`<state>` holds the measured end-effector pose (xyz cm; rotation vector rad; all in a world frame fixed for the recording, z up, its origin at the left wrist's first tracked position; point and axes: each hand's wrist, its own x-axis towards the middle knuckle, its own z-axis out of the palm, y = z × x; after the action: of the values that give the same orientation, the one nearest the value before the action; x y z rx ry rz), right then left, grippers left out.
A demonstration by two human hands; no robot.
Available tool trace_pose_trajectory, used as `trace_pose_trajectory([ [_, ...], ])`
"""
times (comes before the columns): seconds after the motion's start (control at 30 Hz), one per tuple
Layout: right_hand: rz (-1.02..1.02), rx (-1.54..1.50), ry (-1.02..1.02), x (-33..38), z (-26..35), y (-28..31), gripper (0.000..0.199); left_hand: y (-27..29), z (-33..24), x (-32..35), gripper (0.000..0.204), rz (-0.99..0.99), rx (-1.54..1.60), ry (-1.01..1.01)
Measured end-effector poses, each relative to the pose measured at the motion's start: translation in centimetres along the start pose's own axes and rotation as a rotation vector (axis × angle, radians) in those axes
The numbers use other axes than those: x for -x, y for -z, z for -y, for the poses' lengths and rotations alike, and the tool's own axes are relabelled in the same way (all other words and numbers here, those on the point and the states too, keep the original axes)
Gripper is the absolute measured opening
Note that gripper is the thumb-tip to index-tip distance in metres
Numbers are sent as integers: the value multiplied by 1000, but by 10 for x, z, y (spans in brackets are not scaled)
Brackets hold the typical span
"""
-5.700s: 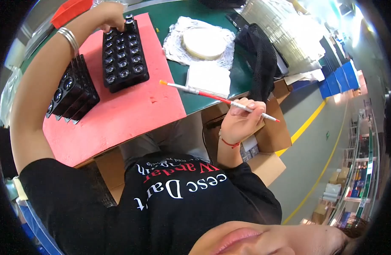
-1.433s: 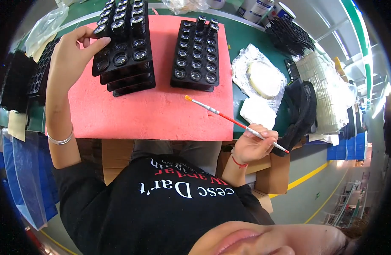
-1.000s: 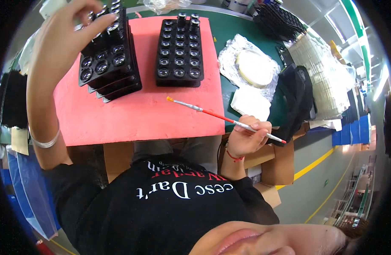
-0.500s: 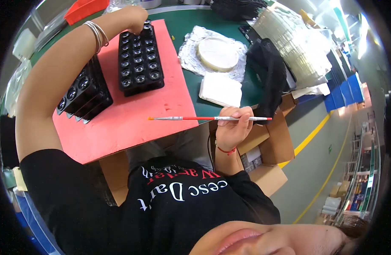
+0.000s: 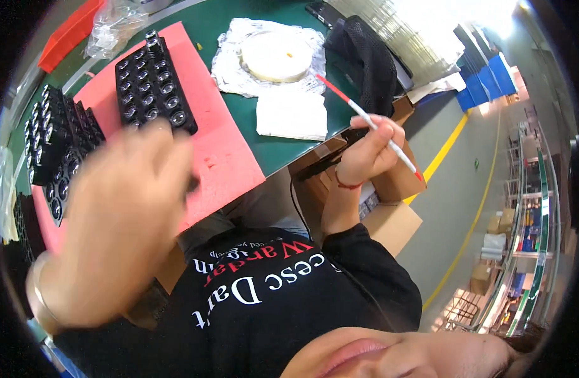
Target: Apply a sealant or paint to small black light housing components using a brush on an assembly line.
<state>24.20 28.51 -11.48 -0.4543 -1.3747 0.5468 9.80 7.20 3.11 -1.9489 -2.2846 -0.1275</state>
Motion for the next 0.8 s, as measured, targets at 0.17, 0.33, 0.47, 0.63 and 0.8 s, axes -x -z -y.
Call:
trace_pose_trajectory([
  [0.17,110,-19,-43,-17,-17,3,20,-22,2,31,23,142,369,-13],
  [0.33,189,-2,-17,-22,-22,-8,19,-57,11,50,28,-53,559,277],
  [0.47,239,84,-35,-22,-22,-11,24,-91,8,50,28,-180,756,294],
  [0.63,168,-56,-165,-30,-17,-9,24,-116,0,54,26,-244,1316,660],
  [0.8,-11,-231,-286,-29,-16,-9,24,-114,8,57,31,-245,1595,733],
])
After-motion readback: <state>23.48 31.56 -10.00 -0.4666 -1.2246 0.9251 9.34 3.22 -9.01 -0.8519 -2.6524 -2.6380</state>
